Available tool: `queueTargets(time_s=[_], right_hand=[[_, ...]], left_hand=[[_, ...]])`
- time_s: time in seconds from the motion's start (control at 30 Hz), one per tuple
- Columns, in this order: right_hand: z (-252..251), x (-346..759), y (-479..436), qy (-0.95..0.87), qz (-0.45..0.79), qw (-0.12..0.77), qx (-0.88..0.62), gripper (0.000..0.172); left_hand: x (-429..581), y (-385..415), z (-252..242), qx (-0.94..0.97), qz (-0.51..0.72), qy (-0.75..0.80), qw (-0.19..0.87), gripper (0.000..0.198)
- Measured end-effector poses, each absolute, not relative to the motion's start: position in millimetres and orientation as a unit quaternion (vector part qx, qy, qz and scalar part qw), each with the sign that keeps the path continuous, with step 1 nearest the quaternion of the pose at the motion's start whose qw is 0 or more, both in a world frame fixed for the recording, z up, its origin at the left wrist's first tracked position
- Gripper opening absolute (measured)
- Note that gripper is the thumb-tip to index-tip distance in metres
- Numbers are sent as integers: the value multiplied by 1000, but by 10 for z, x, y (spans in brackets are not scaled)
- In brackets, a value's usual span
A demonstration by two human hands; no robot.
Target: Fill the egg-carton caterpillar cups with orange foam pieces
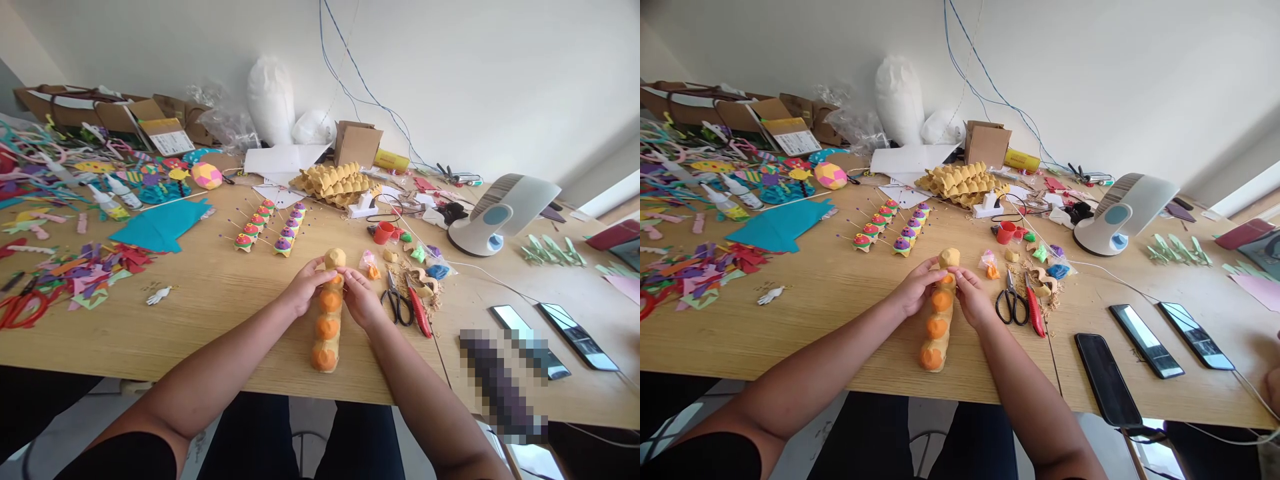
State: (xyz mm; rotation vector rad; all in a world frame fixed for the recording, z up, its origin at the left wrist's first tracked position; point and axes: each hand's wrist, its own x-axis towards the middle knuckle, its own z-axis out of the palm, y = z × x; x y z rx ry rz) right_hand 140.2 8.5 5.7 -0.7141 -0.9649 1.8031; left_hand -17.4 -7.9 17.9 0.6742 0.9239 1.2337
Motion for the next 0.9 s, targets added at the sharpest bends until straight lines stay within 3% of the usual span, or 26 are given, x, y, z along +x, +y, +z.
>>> queueTargets(time_s=[0.13, 0.4, 0.9], right_hand=[[63, 1397, 67, -400, 734, 463, -294, 32], [87, 1426, 100, -348, 758, 464, -297, 35], [131, 1369, 23, -328, 751, 496, -286, 35]], left_hand=[[-175, -58, 155, 265, 559, 390, 682, 60], [-224, -31, 116, 283, 541, 292, 736, 70], [-154, -74, 103, 294, 547, 323, 715, 86]])
